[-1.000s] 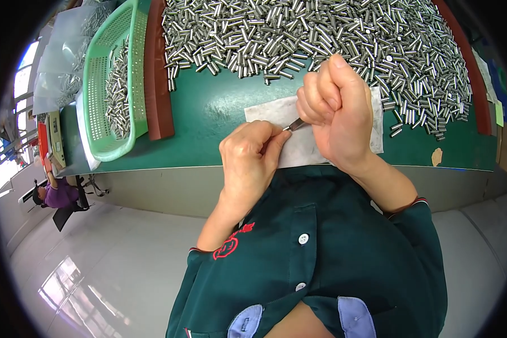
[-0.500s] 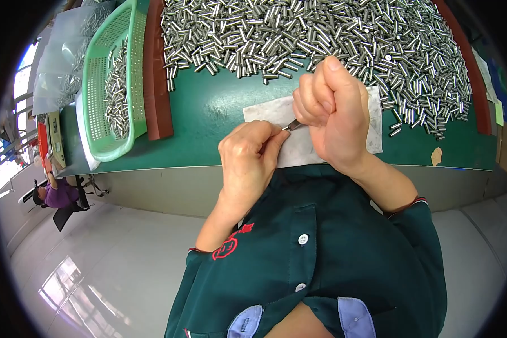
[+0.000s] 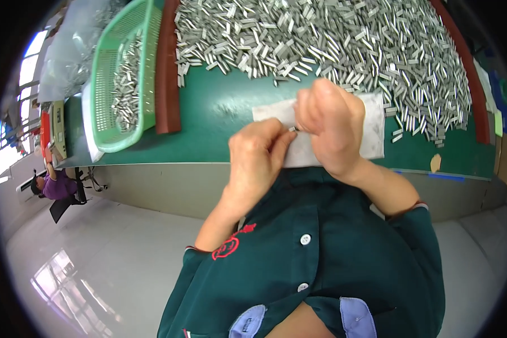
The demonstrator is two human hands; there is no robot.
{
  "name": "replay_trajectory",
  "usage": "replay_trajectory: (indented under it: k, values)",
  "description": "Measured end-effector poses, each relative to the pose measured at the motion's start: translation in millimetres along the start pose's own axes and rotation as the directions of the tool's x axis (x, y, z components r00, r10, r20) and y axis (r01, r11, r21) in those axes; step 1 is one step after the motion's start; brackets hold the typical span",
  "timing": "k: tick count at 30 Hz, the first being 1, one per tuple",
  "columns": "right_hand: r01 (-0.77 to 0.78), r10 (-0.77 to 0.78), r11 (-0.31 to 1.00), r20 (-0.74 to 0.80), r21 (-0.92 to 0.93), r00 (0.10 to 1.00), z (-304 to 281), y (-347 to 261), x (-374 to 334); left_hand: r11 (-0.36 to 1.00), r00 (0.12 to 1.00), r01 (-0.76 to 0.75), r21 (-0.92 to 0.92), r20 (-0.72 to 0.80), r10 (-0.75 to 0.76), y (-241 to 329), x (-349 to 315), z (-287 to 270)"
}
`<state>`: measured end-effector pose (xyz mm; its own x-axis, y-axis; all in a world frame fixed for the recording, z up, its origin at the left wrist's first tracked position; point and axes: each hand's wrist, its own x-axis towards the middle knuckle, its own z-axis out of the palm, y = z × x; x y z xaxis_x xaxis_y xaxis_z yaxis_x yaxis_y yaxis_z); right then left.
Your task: Inspecting small metal screws or bolts using a hand-held tool at a workstation.
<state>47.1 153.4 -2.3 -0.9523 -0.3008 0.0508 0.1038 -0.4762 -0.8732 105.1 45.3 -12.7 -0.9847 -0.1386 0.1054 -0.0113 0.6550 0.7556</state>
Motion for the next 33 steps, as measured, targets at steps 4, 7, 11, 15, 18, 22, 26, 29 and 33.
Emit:
replay_trajectory:
  k: [4,7,11,15,18,22,26,29,33]
  values:
    - [-0.036,0.034,0.992,0.02,0.125,0.999,-7,5,2,0.935,0.969,0.24,-0.262,0.12,-0.215,0,0,-15]
    - [-0.05,0.046,0.987,0.03,0.154,0.999,-7,4,1,0.389,0.912,0.409,-0.825,0.357,-0.202,-18,7,-24]
    - [-0.065,0.063,0.977,0.019,0.201,0.998,-7,2,2,0.148,0.878,0.464,-0.873,0.432,-0.204,-24,20,-34]
    - [-0.078,0.075,0.98,0.025,0.183,0.997,-5,-1,4,0.229,0.943,0.278,-0.933,0.219,-0.251,-45,36,-48]
    - [-0.08,0.076,0.977,0.028,0.196,0.997,-6,-1,6,0.934,0.959,0.106,-0.342,-0.212,-0.187,-55,60,-54]
    - [-0.081,0.081,0.974,0.009,0.21,0.997,-6,0,6,0.937,0.964,0.049,0.346,-0.263,0.047,-56,72,-53]
    - [-0.087,0.088,0.977,0.003,0.197,0.996,-7,0,6,0.918,0.97,0.059,0.393,-0.239,0.04,-63,74,-52]
    - [-0.1,0.101,0.971,0.006,0.217,0.995,-8,-1,6,0.957,0.965,0.036,0.289,-0.259,0.042,-65,71,-52]
    - [-0.106,0.106,0.97,0.008,0.219,0.994,-8,1,7,0.885,0.97,0.124,-0.45,-0.133,-0.203,-58,55,-50]
